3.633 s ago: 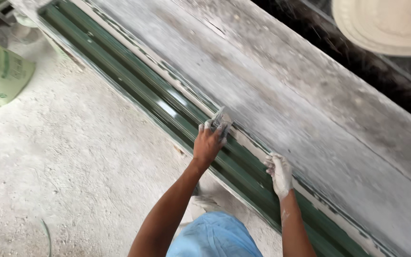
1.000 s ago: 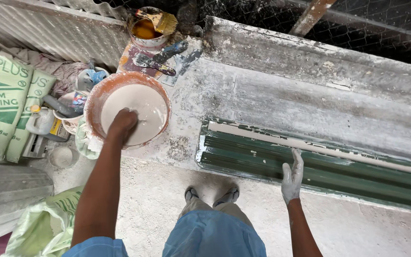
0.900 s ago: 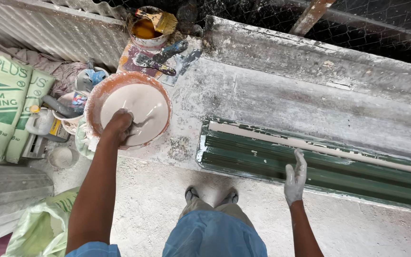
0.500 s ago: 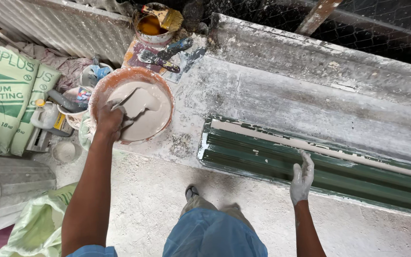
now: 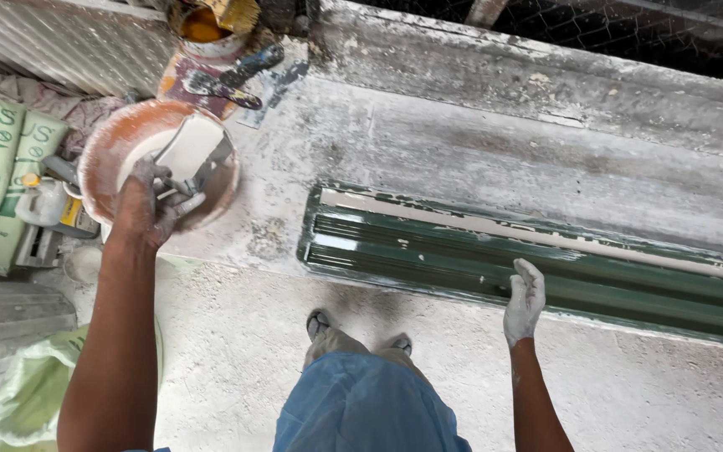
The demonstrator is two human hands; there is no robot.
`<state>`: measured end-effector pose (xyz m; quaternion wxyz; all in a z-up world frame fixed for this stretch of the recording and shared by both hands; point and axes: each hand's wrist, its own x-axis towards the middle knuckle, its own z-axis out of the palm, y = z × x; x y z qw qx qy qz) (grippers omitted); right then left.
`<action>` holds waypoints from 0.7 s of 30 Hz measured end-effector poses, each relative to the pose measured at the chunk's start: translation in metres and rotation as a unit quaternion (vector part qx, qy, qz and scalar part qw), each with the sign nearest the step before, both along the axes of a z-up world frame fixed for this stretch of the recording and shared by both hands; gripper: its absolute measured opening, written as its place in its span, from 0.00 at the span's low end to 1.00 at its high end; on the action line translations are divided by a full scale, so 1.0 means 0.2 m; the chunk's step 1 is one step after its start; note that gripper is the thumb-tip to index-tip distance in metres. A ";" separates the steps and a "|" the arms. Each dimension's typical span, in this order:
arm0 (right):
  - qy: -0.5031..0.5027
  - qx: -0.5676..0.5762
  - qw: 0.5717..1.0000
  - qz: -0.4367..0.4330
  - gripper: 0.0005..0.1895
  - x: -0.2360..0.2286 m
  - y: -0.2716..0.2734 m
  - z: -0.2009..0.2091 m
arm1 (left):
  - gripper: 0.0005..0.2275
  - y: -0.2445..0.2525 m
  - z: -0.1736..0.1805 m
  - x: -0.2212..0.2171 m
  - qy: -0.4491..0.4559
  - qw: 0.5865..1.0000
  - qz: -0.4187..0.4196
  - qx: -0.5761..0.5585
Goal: The person mixes a white gypsum paste in a bowl and uses a trowel to apply it onto a long green ribbed panel. They repeatedly scoop paste and spread it along the panel's surface, smoothing the material into the grooves.
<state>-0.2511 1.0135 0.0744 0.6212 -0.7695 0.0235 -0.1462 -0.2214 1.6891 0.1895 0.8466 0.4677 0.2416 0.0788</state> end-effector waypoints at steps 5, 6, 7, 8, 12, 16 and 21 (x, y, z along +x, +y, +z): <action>0.027 0.027 0.999 -0.021 0.13 -0.01 -0.25 -0.09 | 0.09 -0.37 0.08 -0.02 0.013 1.000 0.002 -0.027; 0.028 0.031 0.999 -0.022 0.12 -0.02 -0.30 -0.11 | 0.09 -0.44 0.06 -0.02 -0.002 0.999 -0.011 -0.035; 0.027 0.033 0.999 -0.022 0.12 -0.03 -0.35 -0.12 | 0.09 -0.53 0.04 -0.02 -0.018 0.999 -0.023 -0.042; 0.025 0.036 0.999 -0.021 0.12 -0.04 -0.40 -0.14 | 0.10 -0.59 0.02 -0.02 -0.034 0.998 -0.036 -0.049; 0.039 0.053 0.998 -0.017 0.12 -0.07 -0.58 -0.18 | 0.17 -0.87 -0.11 0.00 0.047 0.998 -0.023 -0.047; 0.039 0.051 0.997 -0.039 0.11 -0.15 -0.73 -0.19 | 0.22 -1.07 -0.33 -0.02 0.043 0.997 -0.056 -0.037; 0.041 0.089 0.992 -0.073 0.10 -0.25 -0.83 -0.21 | 0.19 -1.05 -0.62 -0.04 0.040 0.997 -0.069 0.003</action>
